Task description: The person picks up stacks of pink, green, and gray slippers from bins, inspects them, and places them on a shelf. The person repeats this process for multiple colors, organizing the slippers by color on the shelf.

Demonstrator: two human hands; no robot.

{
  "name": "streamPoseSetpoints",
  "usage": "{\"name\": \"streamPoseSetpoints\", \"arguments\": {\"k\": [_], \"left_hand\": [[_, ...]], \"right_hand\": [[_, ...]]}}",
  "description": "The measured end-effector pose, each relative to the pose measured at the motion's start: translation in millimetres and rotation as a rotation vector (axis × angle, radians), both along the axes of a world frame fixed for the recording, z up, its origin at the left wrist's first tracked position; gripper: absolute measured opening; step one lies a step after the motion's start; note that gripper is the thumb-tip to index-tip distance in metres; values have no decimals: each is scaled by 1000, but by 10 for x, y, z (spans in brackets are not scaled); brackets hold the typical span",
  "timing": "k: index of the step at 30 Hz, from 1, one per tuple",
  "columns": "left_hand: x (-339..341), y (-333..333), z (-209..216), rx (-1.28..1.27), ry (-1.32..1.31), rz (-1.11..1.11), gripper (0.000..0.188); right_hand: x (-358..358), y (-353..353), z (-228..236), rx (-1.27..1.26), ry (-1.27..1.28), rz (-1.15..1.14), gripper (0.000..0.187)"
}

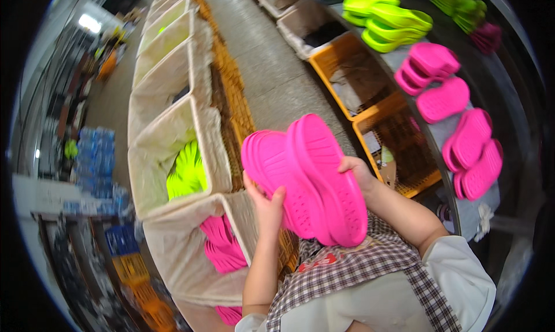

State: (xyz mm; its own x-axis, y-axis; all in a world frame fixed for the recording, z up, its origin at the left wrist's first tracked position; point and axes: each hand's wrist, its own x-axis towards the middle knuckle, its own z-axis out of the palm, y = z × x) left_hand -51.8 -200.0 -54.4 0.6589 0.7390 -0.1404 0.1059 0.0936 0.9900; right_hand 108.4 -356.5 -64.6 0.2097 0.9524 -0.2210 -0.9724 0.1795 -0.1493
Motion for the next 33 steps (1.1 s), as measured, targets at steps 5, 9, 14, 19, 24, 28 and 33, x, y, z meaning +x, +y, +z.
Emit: {"name": "streamPoseSetpoints", "arguments": {"k": [5,9,14,19,24,28,33], "left_hand": [[-121,37,-36,116,55,92,95],[-269,51,-110,253,244,206,96],[-449,101,-141,46,-16,276,97],[-547,144,-141,-59,-38,324,98],[-706,136,-164,268,158,338,104],[-862,93,-270,340,176,393,113],[-1095,84,-247,-112,4,328,92]], "right_hand": [[19,200,16,124,100,90,60],[-49,389,24,26,73,188,59],[-95,593,-7,148,247,304,59],[-146,697,66,29,215,329,56],[-402,786,276,-274,-388,254,59],[-654,894,355,-263,-534,262,71],[-804,941,332,-162,-1161,249,79]]}}
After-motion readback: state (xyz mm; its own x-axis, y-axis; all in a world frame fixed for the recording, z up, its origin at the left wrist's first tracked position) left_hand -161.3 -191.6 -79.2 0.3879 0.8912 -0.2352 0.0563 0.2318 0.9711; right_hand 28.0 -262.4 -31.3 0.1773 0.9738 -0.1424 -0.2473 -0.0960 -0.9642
